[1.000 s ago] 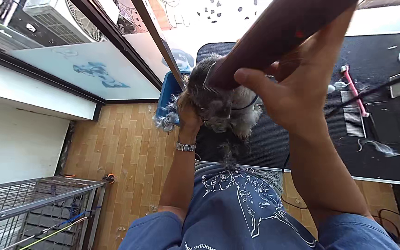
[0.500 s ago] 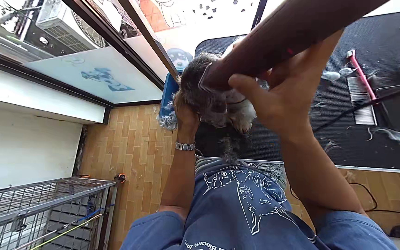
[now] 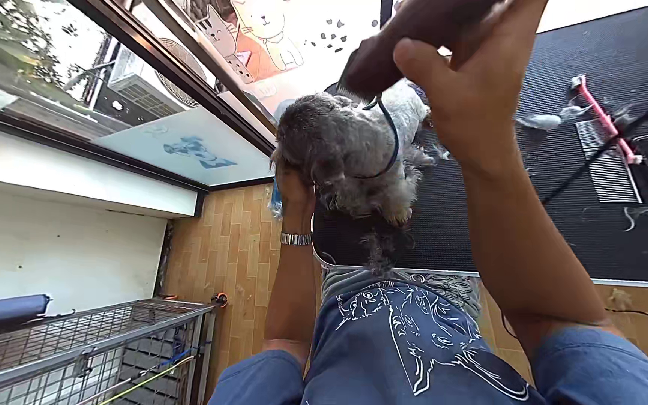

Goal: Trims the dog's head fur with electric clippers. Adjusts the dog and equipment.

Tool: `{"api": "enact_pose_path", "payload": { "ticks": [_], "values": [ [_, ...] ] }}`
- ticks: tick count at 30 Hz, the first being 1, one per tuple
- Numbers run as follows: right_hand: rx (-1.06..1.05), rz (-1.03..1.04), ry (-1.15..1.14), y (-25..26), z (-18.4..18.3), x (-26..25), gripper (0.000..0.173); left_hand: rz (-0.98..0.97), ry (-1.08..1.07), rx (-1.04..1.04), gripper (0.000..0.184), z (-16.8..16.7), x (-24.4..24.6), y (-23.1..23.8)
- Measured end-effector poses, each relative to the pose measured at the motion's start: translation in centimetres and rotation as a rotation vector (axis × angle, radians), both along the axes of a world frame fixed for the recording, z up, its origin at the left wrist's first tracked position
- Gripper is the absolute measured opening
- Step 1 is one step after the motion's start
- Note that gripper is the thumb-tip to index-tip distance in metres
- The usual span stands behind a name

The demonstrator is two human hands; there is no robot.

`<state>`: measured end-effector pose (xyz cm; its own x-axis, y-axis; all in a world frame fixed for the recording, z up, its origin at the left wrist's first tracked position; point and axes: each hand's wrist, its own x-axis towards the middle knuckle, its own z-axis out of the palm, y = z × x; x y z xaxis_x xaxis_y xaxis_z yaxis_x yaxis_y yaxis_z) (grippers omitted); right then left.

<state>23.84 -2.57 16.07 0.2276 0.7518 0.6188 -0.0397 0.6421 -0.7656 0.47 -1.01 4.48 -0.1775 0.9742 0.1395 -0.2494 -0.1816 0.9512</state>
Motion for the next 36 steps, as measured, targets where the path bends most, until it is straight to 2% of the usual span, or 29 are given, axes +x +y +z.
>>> {"api": "enact_pose_path", "payload": {
  "ticks": [2, 3, 6, 9, 12, 14, 16, 18, 23, 27, 29, 33, 36],
  "values": [
    [0.007, -0.011, -0.054, 1.8, 0.6, -0.5, 0.053, -0.046, -0.015, 0.011, 0.032, -0.5, -0.6, 0.1],
    [0.013, 0.030, -0.090, 2.4, 1.1, -0.9, 0.049, -0.083, -0.005, 0.012, 0.035, -0.7, -0.9, -0.1],
    [0.042, 0.204, -0.268, 4.5, 2.4, -2.2, 0.046, -0.052, -0.108, -0.077, 0.036, -0.7, -0.9, 1.1],
    [-0.052, 0.296, -0.469, 6.9, 3.2, -3.2, 0.041, -0.039, -0.179, -0.142, 0.037, -0.8, -1.0, 1.4],
    [-0.138, 0.371, -0.476, 8.5, 3.2, -3.2, 0.032, -0.053, -0.209, -0.143, 0.036, -1.1, -1.1, 1.6],
    [-0.173, 0.414, -0.443, 8.4, 2.9, -2.8, 0.028, -0.063, -0.225, -0.147, 0.031, -1.2, -1.1, 1.6],
    [-0.182, 0.432, -0.423, 8.1, 2.4, -2.2, 0.026, -0.076, -0.263, -0.154, 0.034, -1.4, -1.1, 1.5],
    [-0.169, 0.448, -0.407, 7.7, 1.6, -1.5, 0.027, -0.073, -0.271, -0.184, 0.038, -1.4, -0.8, 1.4],
    [-0.165, 0.508, -0.323, 7.0, 0.3, -0.2, 0.039, -0.064, -0.277, -0.219, 0.034, -1.2, -0.4, 1.4],
    [-0.134, 0.542, -0.388, 5.6, -0.2, 0.5, 0.061, -0.104, -0.281, -0.172, 0.036, -1.2, -0.4, 1.2],
    [-0.083, 0.471, -0.483, 4.7, 0.0, 0.8, 0.069, -0.164, -0.281, -0.121, 0.033, -1.6, -0.8, 0.8],
    [0.078, 0.262, -0.474, 4.0, -0.4, 0.5, 0.054, -0.157, -0.289, -0.114, 0.036, -1.8, -0.7, 0.4],
    [0.097, 0.230, -0.521, 3.1, -1.0, -0.5, 0.069, -0.292, -0.233, -0.046, 0.033, -2.7, -1.7, -0.7]
  ]
}}
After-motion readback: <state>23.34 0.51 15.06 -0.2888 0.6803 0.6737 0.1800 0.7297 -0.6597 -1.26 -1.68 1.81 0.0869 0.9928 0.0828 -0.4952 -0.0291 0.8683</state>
